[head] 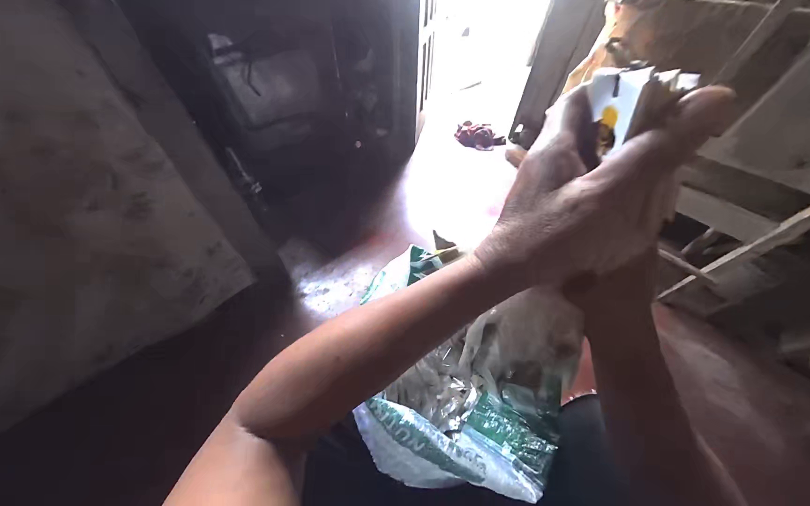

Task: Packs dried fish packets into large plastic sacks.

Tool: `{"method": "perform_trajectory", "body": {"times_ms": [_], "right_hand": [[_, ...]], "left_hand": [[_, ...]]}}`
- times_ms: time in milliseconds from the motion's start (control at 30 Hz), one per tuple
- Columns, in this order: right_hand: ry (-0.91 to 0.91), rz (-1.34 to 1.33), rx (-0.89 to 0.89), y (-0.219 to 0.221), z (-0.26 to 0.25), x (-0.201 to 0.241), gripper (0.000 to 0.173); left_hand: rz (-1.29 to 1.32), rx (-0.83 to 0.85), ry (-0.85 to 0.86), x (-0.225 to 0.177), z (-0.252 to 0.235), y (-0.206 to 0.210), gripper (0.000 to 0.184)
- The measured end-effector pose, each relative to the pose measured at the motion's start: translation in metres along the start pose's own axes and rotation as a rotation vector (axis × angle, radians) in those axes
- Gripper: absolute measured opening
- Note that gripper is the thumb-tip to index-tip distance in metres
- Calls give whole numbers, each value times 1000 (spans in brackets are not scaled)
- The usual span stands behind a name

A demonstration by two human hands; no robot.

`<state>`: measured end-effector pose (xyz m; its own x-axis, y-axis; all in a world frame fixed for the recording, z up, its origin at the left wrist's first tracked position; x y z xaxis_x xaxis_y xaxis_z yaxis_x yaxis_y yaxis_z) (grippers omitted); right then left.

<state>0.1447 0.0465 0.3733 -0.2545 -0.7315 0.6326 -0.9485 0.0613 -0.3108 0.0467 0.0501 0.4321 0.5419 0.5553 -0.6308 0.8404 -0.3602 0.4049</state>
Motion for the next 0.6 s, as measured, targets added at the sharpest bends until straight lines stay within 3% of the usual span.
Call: {"method": "perform_trajectory", "body": {"times_ms": [67,133,200,233,300,333,367,400,467,500,567,600], "right_hand": [[49,60,-85,-4,13,5,119],[206,122,-177,-9,34,-2,69],[325,-86,-69,-1,59,-19,33],[374,-223,39,8,73,-30,32],[572,-249,302,36,107,-51,70],[723,-203,435,52,126,-64,82],[867,-139,563,65,143,-79,84],[1011,-36,661,75,157,-95,76],[1215,174,776,87,170,-122,32],[1293,265,783,91,172,-135,20],[1336,377,805,99,169,-159,31],[1295,449,852,107,162,-170,38]], "left_hand": [[50,92,-91,3,5,6,33],[14,319,-251,14,15,10,41],[-217,582,-353,21,23,-7,57],[-378,668,-357,23,25,-26,66],[-680,706,-346,34,30,-76,60],[-888,706,-359,49,37,-98,57],[-1100,742,-396,69,49,-113,58],[-1253,768,-428,88,63,-123,60],[-1383,760,-416,115,82,-130,51],[-1384,758,-419,123,85,-129,42],[-1370,789,-411,131,84,-125,21],[-1356,800,-405,133,82,-124,21]]}}
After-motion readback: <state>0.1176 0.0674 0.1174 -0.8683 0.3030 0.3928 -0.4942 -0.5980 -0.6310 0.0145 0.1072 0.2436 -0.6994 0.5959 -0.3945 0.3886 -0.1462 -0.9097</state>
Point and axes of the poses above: each hand's wrist, its own z-axis away from the middle knuckle, its own y-axis out of the palm, x = y × z, the point moved 10 cm from there along -z, towards the middle knuckle, and after that the axes turned 12 degrees about z, right-handed, at the moved point
